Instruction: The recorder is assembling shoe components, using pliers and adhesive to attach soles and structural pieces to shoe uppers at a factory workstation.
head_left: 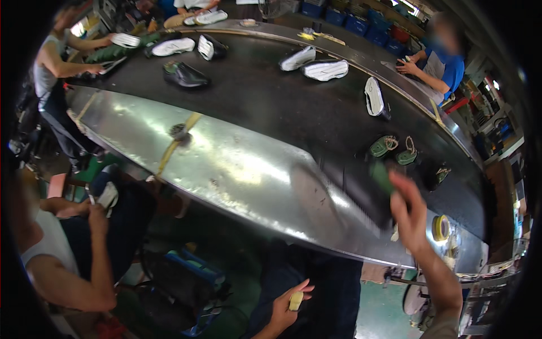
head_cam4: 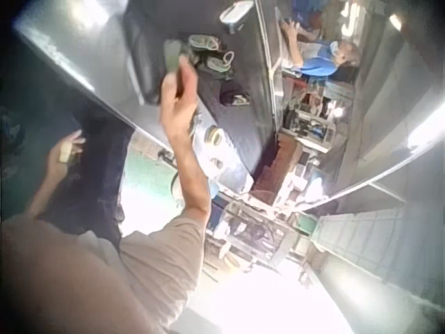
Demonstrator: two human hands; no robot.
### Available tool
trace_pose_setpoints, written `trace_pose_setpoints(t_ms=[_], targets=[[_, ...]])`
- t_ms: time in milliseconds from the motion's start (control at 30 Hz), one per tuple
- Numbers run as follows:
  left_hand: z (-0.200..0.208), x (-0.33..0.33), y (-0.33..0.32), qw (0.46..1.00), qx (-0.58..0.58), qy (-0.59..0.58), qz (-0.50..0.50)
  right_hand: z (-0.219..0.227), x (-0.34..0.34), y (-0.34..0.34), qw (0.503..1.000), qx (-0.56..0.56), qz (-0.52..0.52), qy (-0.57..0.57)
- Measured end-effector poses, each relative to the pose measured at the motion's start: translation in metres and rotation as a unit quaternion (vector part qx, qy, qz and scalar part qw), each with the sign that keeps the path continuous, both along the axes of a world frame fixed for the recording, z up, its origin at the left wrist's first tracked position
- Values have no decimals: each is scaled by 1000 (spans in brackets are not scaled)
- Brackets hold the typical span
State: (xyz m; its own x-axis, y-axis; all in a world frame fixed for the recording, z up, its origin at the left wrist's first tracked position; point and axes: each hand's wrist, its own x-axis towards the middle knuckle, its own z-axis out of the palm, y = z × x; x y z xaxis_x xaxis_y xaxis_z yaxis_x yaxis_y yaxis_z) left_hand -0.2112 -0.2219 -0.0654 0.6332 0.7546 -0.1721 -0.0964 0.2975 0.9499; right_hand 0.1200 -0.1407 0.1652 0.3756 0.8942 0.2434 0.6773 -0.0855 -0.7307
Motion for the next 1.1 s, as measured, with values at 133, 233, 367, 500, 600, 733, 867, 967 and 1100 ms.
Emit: trace_pose_setpoints(t_ms=[133, 233, 367, 500, 600, 733, 867, 967, 1100], targets=[[17, 27, -32, 884, -304, -332, 128, 10, -97, -143, 910, -236, 221, -259], [50, 17, -46, 846, -468, -210, 147, -3, -102, -196, 910, -13, 369, -187], [16, -17, -84, 885, -436, -142, 79, -33, -7, -189, 990, -118, -34, -67], [59, 13, -98, 902, -401, -154, 50, -143, 104, -204, 899, -48, -220, -375], [16, 30, -67, 970, -73, -229, 40, -162, 115, -201, 888, -29, -272, -370], [56, 51, -54, 944, -291, -98, 120, -134, 86, -218, 898, -72, -269, -339], [-35, 69, -79, 997, -39, 62, 20, -144, 93, -240, 901, -62, -271, -332], [11, 62, -87, 982, 115, 146, -16, -145, 55, -271, 966, -4, -220, -134], [43, 64, -83, 947, 290, 97, -96, -128, -70, -291, 944, -127, -123, 279]])
